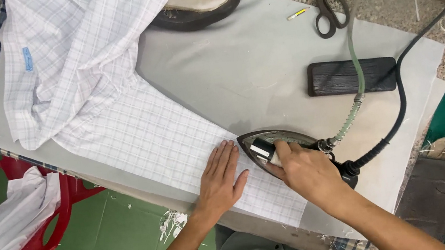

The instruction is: The person irons a white checkered shirt on a worktable using a steam iron. They smooth the fabric, iron the sleeve and body, and use a black rectangular object to press the fabric while ironing. The person also uses scissors to trim a thread from the shirt.

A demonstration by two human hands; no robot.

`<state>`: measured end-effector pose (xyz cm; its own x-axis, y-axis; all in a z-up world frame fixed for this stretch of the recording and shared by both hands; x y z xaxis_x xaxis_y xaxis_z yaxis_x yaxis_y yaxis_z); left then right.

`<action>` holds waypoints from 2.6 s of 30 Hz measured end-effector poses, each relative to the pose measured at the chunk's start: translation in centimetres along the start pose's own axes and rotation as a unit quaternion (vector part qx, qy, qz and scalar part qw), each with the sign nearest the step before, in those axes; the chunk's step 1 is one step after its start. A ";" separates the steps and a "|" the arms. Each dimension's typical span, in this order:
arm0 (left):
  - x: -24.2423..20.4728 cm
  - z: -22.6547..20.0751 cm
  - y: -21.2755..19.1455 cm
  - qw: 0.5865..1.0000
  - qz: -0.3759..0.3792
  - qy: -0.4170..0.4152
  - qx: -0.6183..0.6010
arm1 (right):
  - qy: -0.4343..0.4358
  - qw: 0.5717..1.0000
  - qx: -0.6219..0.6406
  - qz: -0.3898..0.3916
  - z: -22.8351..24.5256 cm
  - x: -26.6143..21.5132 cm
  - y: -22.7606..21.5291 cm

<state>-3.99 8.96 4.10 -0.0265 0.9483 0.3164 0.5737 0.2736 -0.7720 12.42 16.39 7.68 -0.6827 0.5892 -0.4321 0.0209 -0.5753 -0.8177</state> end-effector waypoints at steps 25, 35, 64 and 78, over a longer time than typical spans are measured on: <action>-0.6 1.1 3.0 0.983 0.133 -0.040 0.124 | 0.027 0.994 -0.100 -0.030 -2.6 -3.7 3.4; 0.6 4.4 0.8 0.984 0.103 -0.058 0.136 | 0.035 0.998 -0.049 -0.008 -0.9 -1.1 1.7; 1.9 8.9 1.7 0.948 0.244 -0.099 0.177 | 0.001 0.990 -0.128 -0.052 0.3 2.7 1.3; 3.0 8.6 -1.5 0.980 0.073 -0.040 0.178 | -0.003 0.993 -0.081 -0.086 2.0 3.1 -1.9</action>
<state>-11.93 12.81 1.47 -0.0376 0.9872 0.1548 0.2537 0.1592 -0.9541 8.77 18.18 8.70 -0.6901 0.6678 -0.2788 0.0210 -0.3665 -0.9302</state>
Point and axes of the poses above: each hand's wrist, its own x-axis towards the middle knuckle, its own y-axis out of the palm, z = x × y, the point moved 7 cm from there along x, towards the middle knuckle, and after that the axes turned 11 degrees about -y, right-handed, at the moved point
